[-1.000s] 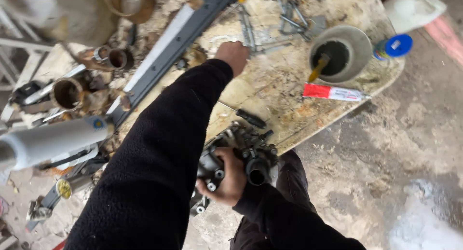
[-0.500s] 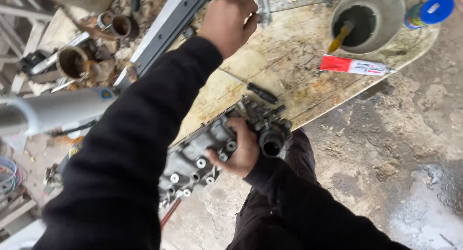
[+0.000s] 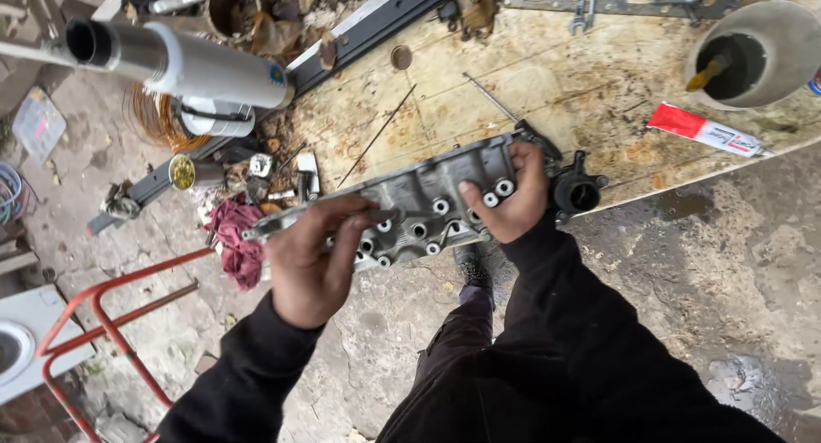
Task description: The person cleans a metallic engine component with a cloth, then inserts multiple small metal pins into the component's holes by hand. They then use a cordless impact wrench to tighten bolts on the component.
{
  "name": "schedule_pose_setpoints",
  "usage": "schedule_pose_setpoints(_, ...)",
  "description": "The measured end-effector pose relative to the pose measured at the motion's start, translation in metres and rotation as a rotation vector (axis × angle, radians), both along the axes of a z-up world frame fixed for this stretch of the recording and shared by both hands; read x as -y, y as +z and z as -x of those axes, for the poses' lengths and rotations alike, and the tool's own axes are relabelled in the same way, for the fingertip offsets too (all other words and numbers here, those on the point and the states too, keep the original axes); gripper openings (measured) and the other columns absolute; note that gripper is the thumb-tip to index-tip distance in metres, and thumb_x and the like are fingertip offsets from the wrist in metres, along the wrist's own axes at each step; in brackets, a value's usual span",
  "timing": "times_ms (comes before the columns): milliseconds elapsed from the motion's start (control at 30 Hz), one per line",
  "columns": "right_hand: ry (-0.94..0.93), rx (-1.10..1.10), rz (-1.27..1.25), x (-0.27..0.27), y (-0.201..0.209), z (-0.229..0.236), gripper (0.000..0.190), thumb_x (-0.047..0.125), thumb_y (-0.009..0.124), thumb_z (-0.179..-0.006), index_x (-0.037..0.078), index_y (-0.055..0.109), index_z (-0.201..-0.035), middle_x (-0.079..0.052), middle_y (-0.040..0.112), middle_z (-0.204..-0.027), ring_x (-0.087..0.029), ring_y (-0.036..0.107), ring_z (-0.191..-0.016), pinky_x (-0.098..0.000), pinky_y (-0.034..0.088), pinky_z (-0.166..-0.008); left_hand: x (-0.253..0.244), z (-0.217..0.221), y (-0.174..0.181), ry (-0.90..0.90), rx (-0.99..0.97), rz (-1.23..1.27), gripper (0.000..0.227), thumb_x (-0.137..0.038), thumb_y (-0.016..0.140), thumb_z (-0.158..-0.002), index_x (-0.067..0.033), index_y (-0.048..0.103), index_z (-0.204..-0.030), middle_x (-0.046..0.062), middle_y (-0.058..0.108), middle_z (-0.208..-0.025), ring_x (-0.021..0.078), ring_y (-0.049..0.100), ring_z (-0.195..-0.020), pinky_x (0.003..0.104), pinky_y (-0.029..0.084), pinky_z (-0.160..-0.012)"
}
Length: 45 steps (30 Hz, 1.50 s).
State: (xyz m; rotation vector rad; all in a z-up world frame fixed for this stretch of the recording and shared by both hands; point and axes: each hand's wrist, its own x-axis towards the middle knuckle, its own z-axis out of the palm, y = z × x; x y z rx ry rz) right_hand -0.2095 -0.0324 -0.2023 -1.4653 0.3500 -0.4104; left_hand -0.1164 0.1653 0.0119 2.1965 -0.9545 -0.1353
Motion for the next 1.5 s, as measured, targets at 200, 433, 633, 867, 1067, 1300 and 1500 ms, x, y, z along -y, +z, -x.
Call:
schedule_pose_setpoints(200,-0.019,0.06,-0.064,-0.001,-0.006,0.0,0.057,0.015,0.083,-0.09,0.004,0.041,-0.128,-0.005,0.062,-0.109,-0.012,0.064,-0.098,-0.029,0.054,-0.091,-0.006,0.004,-0.028,0.081,-0.123,-0.008,0.009,-0.003,0.064,-0.105,-0.0008,0.064,-0.114,0.011,0.079,-0.104,0.0137,0.08,-0.089,0.025,0.065,-0.072)
schedule_pose_setpoints(433,-0.021,0.043,-0.068,-0.001,-0.004,0.001,0.058,0.015,0.084,-0.09,0.004,0.041,-0.128,-0.005,0.061,-0.109,-0.011,0.064,-0.097,-0.0288,0.054,-0.089,0.01,0.002,-0.022,0.061,-0.107,-0.012,0.01,-0.003,0.065,-0.104,-0.0005,0.065,-0.114,0.011,0.077,-0.101,0.0161,0.078,-0.087,0.028,0.062,-0.075)
schedule_pose_setpoints(633,-0.014,0.042,-0.072,0.0,-0.006,0.002,0.059,0.015,0.084,-0.091,0.003,0.04,-0.127,-0.005,0.06,-0.109,-0.011,0.064,-0.097,-0.0284,0.054,-0.089,0.015,0.006,-0.026,-0.056,0.041,-0.078,0.008,-0.003,0.066,-0.104,0.0018,0.065,-0.11,0.012,0.075,-0.097,0.0171,0.075,-0.078,0.03,0.062,-0.066)
schedule_pose_setpoints(867,-0.017,0.024,-0.037,0.0,-0.003,0.001,0.06,0.014,0.085,-0.089,0.002,0.04,-0.127,-0.007,0.061,-0.108,-0.011,0.064,-0.096,-0.0277,0.055,-0.087,0.037,0.007,-0.039,-0.222,0.216,-0.406,0.025,-0.023,0.07,-0.1,-0.005,0.062,-0.084,0.007,0.061,-0.067,0.0157,0.054,-0.045,0.035,0.047,-0.04)
schedule_pose_setpoints(1067,-0.018,0.025,-0.056,0.0,0.0,-0.001,0.061,0.014,0.085,-0.088,0.001,0.04,-0.128,-0.006,0.062,-0.107,-0.011,0.065,-0.095,-0.0273,0.055,-0.085,0.043,0.002,-0.039,-0.334,0.367,-0.547,0.02,-0.024,0.063,-0.103,-0.0068,0.059,-0.093,0.008,0.061,-0.08,0.0155,0.058,-0.058,0.033,0.048,-0.044)
schedule_pose_setpoints(1300,-0.031,0.019,-0.013,0.0,0.0,0.0,0.063,0.015,0.086,-0.088,0.001,0.041,-0.129,-0.006,0.063,-0.106,-0.011,0.064,-0.094,-0.0274,0.055,-0.084,0.048,-0.005,-0.044,-0.415,0.441,-0.647,0.033,-0.037,0.062,-0.096,-0.0041,0.063,-0.098,0.013,0.065,-0.084,0.0215,0.063,-0.064,0.036,0.053,-0.046)
schedule_pose_setpoints(1500,-0.03,-0.003,-0.012,0.001,0.003,-0.001,0.062,0.017,0.086,-0.087,0.002,0.041,-0.127,-0.006,0.063,-0.104,-0.011,0.064,-0.092,-0.0271,0.055,-0.082,0.051,-0.008,-0.042,-0.575,0.551,-0.677,0.02,-0.026,0.06,-0.091,-0.0084,0.064,-0.101,0.007,0.064,-0.082,0.0193,0.065,-0.077,0.034,0.055,-0.059)
